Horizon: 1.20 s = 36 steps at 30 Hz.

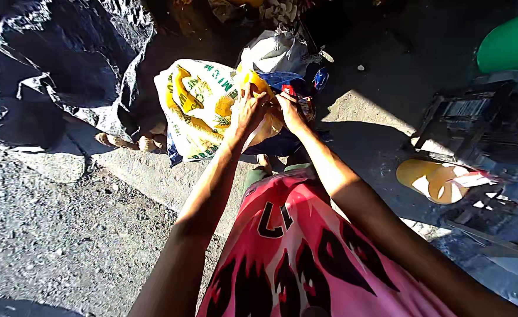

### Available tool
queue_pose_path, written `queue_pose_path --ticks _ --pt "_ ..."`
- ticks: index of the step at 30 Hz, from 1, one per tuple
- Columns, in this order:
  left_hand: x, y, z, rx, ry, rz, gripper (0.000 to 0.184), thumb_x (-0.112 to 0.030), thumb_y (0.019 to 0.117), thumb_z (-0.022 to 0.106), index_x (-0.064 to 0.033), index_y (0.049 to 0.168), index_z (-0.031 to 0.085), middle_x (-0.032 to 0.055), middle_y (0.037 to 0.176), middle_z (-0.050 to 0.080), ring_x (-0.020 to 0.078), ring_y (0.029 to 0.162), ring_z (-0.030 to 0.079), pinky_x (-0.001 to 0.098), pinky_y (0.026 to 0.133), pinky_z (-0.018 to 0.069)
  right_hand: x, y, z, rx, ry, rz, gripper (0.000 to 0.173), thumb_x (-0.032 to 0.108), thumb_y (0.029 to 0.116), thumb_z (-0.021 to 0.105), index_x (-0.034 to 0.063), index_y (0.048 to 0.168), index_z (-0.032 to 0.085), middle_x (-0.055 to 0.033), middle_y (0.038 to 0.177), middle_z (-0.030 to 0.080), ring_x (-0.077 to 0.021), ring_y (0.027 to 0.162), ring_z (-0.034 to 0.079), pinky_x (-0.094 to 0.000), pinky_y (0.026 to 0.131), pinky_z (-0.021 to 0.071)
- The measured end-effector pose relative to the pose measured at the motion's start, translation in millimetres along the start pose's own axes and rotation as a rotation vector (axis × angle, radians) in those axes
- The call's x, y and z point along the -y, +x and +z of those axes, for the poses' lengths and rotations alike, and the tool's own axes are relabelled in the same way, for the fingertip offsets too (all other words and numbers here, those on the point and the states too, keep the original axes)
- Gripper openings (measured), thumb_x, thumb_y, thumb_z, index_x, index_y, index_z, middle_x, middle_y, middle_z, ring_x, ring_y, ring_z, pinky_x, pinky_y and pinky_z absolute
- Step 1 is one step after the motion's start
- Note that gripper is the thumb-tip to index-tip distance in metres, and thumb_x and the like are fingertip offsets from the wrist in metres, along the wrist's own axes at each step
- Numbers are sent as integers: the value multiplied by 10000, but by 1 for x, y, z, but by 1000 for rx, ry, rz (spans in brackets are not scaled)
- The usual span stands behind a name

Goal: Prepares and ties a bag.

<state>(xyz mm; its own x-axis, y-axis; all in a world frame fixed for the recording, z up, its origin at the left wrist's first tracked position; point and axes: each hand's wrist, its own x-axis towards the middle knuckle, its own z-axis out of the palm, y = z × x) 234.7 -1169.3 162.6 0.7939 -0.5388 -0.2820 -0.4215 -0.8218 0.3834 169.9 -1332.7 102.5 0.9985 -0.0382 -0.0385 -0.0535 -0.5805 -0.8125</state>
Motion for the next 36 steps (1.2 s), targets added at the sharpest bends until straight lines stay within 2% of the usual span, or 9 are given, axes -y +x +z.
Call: queue_pose_path --ticks 5,11,16,21,26,29,33,34,36 --pt "0 1 8 -57 -62 5 214 -248 1023 583 -133 1152 710 157 1319 567 354 1216 579 519 917 554 -8 0 -8 50 195 -16 285 79 1034 473 -55 1171 684 -218 1176 664 -301 1143 637 -435 1025 496" --pt "6 -6 -5 -6 -273 -59 224 -169 1036 534 -2 1115 661 187 1299 600 313 1212 599 497 1039 495 -19 10 -12 122 171 -109 207 25 990 531 11 1084 715 -174 1101 685 -284 1069 667 -433 966 534" --pt "-1 -24 -18 -64 -433 -127 325 -180 1073 439 -11 1299 601 149 1275 662 225 1164 650 424 1030 512 -9 19 -8 168 168 -57 180 81 1004 556 59 1084 717 -137 1089 690 -266 1046 670 -439 931 538" --pt "5 -43 -19 -250 -652 -182 294 -157 1062 435 47 1211 586 161 1253 670 195 1152 656 389 1000 535 -22 21 -11 255 167 -84 209 149 994 615 21 1129 710 -179 1100 711 -306 1070 686 -487 977 528" --pt "-43 -70 -17 -236 -1091 -120 245 -168 1065 483 24 1206 538 113 1117 701 213 1051 698 424 974 573 -24 28 -24 338 288 -114 212 163 951 679 -2 1079 719 -194 1097 690 -291 1021 673 -450 935 541" --pt "-48 -83 -10 -221 -1190 -181 211 -195 1062 500 -19 1165 553 124 1243 679 246 1133 680 439 981 571 -27 23 -35 390 404 -5 208 157 991 634 7 1125 687 -151 1125 690 -225 990 692 -410 895 582" --pt "-39 -75 -9 -516 -861 -269 351 -195 1106 337 -13 1310 556 107 1322 620 165 971 689 343 773 602 -25 16 -33 305 406 17 233 135 1031 560 1 1198 651 -152 1100 710 -210 972 709 -387 887 586" --pt "-37 -67 -11 -510 -662 -283 334 -126 1090 341 0 1291 576 116 1313 617 150 931 672 321 750 580 -23 18 -31 298 382 27 242 148 1037 550 6 1208 646 -155 1074 716 -219 946 711 -396 868 583" --pt "-43 -49 -20 -224 -284 -338 348 -120 1034 484 -40 1362 570 153 1439 541 258 1082 664 436 877 572 -23 24 -29 302 335 37 262 184 1037 565 11 1217 644 -159 1040 724 -240 905 716 -427 846 577"
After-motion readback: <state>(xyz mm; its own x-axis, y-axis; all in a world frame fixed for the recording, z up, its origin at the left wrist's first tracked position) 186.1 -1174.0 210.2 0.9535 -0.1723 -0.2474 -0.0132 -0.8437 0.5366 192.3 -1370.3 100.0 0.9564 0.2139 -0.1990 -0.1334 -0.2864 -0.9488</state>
